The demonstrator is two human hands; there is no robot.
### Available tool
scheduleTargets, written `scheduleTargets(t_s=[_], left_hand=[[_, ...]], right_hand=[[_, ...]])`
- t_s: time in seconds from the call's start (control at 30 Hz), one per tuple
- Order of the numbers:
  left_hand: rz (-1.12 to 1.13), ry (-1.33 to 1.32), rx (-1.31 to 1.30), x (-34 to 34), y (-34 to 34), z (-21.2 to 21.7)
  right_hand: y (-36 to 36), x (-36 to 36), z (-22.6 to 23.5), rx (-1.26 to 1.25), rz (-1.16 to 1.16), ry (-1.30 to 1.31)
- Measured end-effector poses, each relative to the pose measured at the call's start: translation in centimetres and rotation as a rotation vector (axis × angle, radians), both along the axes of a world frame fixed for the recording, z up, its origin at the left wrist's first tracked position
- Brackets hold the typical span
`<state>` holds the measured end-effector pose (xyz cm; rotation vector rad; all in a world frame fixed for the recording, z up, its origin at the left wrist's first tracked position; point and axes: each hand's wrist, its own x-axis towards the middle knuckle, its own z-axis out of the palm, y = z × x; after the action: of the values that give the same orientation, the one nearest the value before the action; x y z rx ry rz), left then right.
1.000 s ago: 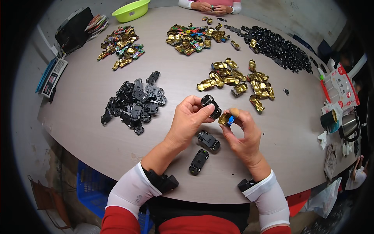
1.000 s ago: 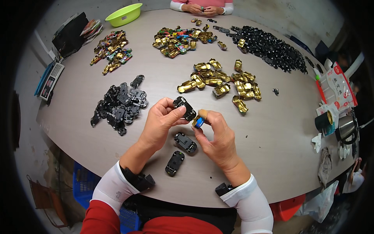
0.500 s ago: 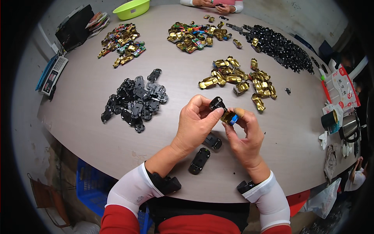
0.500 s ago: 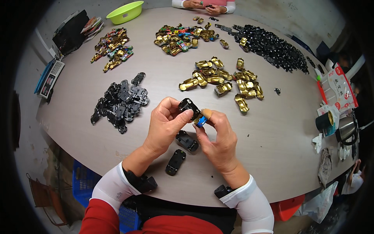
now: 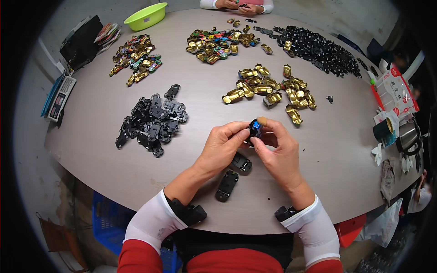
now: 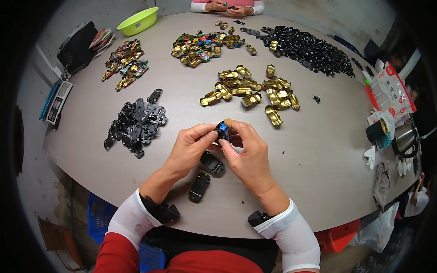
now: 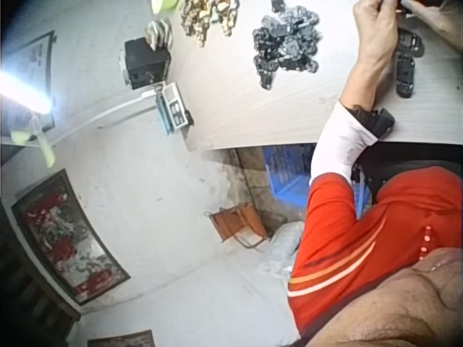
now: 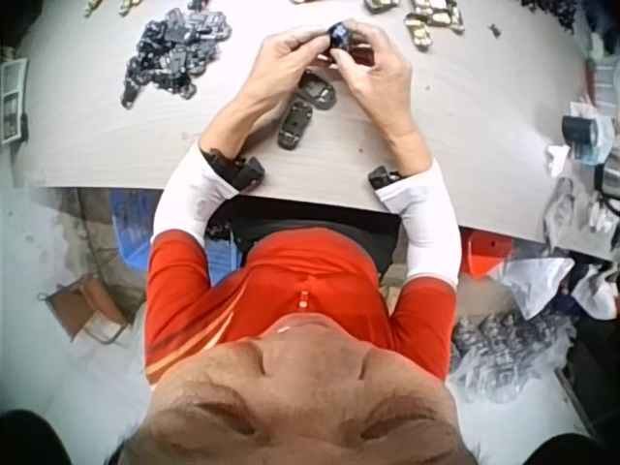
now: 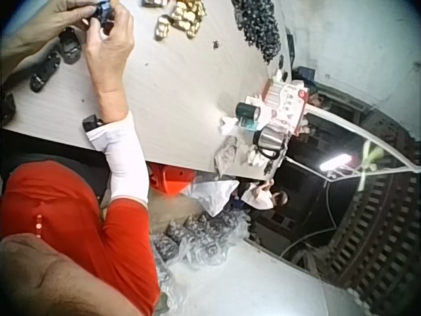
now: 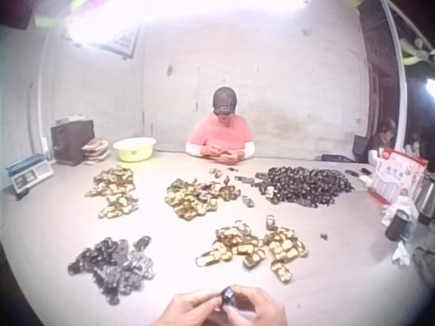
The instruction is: The person assembles small toy cars by hand at a table. They pick up a black chassis and a colored body, fit them together, and place the completed car on the table. This process is repeated with different colored bodies throughout the clip.
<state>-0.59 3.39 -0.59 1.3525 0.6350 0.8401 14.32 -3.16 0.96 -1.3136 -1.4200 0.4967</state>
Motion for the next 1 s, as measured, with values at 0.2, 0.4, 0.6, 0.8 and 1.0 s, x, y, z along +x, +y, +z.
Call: scheduleTargets(t_s=[0.2,0.4,0.6,0.8,1.0], left_hand=[[0.015,0.038,0.098,-0.3,-0.1,0.3],[0.087,0.036,0.341,0.0,-0.4,0.4],[0.035,0.028,0.268,0.0,-0.6,1.1],[0.018,-0.213,-0.314,0.5,-0.9,0.9],[-0.074,-0.465,-0.529,0.3,-0.4,0.5]], right_hand=[[0.2,0.0,-0.8,0.051,-0.015,-0.051],[0.1,-0.3,-0.7,0.057,-0.006,0.032],[0.0,-0.2,-0.4,0.144,-0.057,-0.187],[0.3,0.0,0.0,0.189,-0.111,-0.221],[0.1,0.8,-0.1,-0.008,-0.246,-0.323]])
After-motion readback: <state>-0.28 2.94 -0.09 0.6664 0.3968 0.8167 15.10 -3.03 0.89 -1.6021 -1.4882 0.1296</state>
